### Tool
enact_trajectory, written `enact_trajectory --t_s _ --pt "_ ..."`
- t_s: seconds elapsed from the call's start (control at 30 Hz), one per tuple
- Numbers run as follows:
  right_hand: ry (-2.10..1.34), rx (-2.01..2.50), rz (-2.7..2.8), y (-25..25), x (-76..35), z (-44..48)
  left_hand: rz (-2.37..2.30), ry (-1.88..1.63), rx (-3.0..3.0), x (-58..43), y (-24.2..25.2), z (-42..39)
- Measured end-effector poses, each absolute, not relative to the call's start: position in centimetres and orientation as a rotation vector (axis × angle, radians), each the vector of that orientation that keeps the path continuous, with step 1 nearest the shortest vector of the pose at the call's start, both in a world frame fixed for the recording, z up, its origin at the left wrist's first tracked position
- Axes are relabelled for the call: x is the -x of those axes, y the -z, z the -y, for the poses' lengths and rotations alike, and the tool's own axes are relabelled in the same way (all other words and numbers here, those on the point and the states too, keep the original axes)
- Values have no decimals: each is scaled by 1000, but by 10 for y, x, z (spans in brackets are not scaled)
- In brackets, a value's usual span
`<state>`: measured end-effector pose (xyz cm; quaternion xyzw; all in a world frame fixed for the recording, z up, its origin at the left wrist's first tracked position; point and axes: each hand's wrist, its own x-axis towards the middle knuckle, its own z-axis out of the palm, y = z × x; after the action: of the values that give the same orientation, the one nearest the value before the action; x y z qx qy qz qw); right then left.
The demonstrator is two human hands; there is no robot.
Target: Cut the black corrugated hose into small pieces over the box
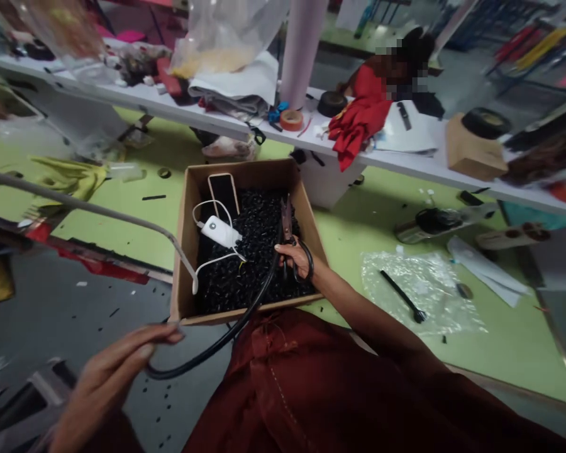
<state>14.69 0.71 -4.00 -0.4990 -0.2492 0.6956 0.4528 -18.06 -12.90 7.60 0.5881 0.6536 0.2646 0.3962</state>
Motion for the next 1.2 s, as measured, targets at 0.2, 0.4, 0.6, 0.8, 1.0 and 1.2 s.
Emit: enact_trajectory --t_s 0.2,0.4,0.6,0.8,1.0,1.2 --pt "-1702 1203 550 28 -132 4 -1334 -721 -1716 41 -42 58" --pt "-1531 1144 550 17 -127 20 -1265 -591 -1656 9 -4 34" --pt "-1554 1206 602 11 -134 7 -1264 -489 -1566 31 -20 32" --pt "-1559 1124 514 17 -145 -17 -1236 -425 -1552 61 -29 31" --pt "-1494 1156 780 16 -139 -13 -1081 -430 -1070 42 -30 15" --pt "-1142 1371 1352 6 -140 -12 -927 -594 -752 13 -16 -9"
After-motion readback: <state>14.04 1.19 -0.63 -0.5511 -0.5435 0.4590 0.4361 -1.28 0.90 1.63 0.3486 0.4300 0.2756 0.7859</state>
